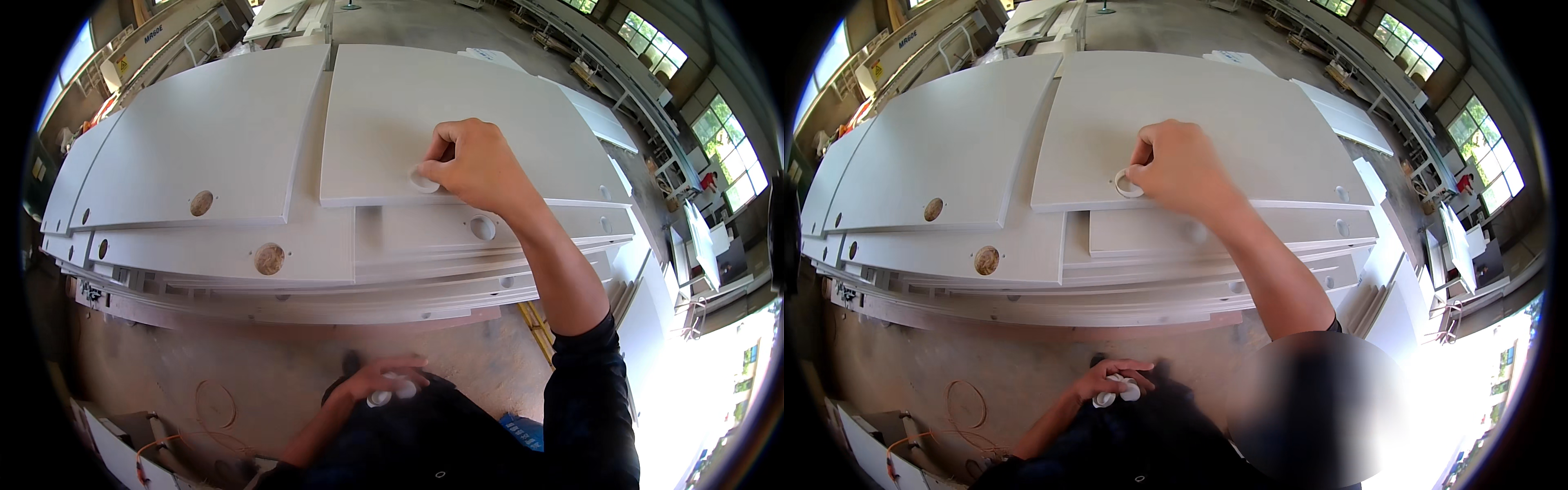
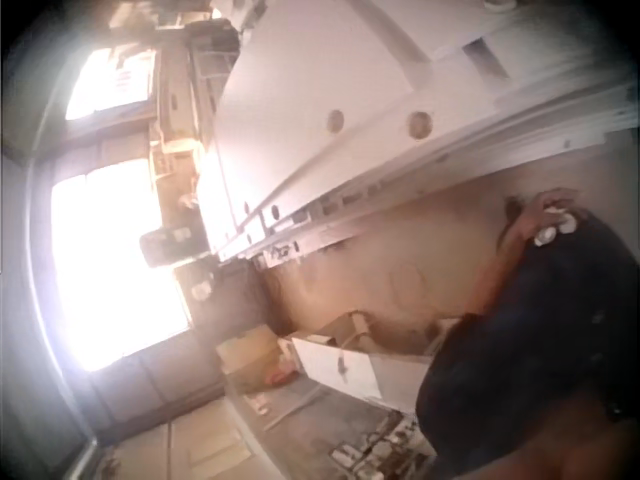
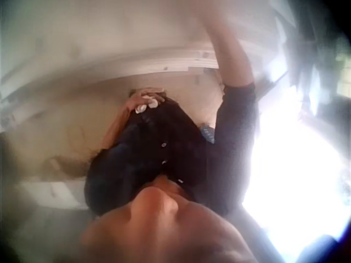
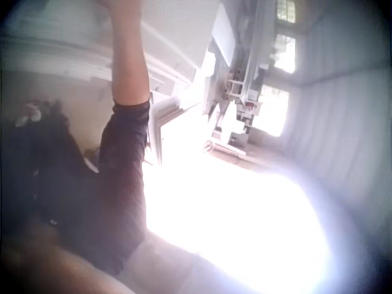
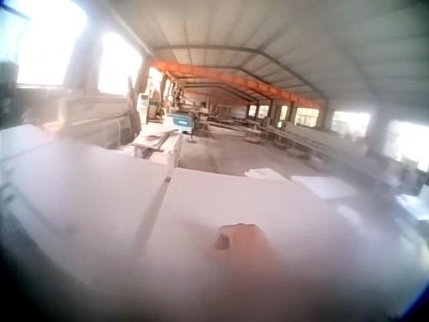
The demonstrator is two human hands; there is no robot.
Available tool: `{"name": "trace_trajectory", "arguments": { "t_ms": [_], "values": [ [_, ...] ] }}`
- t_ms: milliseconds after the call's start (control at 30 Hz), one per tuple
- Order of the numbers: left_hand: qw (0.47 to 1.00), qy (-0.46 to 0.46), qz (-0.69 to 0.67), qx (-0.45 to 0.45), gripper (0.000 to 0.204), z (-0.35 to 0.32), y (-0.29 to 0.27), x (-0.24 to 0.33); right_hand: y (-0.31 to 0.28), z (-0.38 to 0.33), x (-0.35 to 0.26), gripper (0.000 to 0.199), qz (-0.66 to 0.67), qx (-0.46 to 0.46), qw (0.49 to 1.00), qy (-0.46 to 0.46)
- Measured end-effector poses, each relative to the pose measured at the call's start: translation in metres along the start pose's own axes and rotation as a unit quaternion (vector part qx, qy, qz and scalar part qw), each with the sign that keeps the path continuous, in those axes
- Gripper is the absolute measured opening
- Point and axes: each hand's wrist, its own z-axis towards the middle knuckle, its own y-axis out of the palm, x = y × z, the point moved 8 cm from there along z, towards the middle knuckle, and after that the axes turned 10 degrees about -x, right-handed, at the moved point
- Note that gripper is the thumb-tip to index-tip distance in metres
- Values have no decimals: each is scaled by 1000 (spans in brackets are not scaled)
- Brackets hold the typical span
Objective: The person uses a hammer to tap small wooden dowels into pre-drilled holes on stacked white cabinet panels. They then apply adhesive from a caulking gun into the holes and insert white plastic plugs to cover them. Finally, they lift a panel and place it onto a workbench.
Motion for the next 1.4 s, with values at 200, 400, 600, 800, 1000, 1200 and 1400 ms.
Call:
{"name": "trace_trajectory", "arguments": {
  "t_ms": [200,400,600,800,1000,1200,1400],
  "values": [
    [1000,1,-3,-1,72,-8,-10,1,13,-8,-7,10,-66,25,997,21],
    [999,-5,-5,-37,70,-12,-13,11,17,-40,-45,31,-207,47,968,-137],
    [995,-61,-55,-49,70,-41,-24,-9,50,-66,-55,62,-236,-3,972,-24],
    [988,-93,-106,-59,72,-75,-21,-11,39,-62,-37,50,-106,23,994,-6],
    [985,-121,-104,-58,74,-90,-22,-20,52,-72,-69,48,-245,116,962,-14],
    [988,-100,-120,-17,76,-107,-19,-17,51,-55,-60,44,-256,145,956,20],
    [995,-38,-91,12,77,-112,-25,-2,39,-95,-88,29,-159,237,948,-139]
  ]
}}
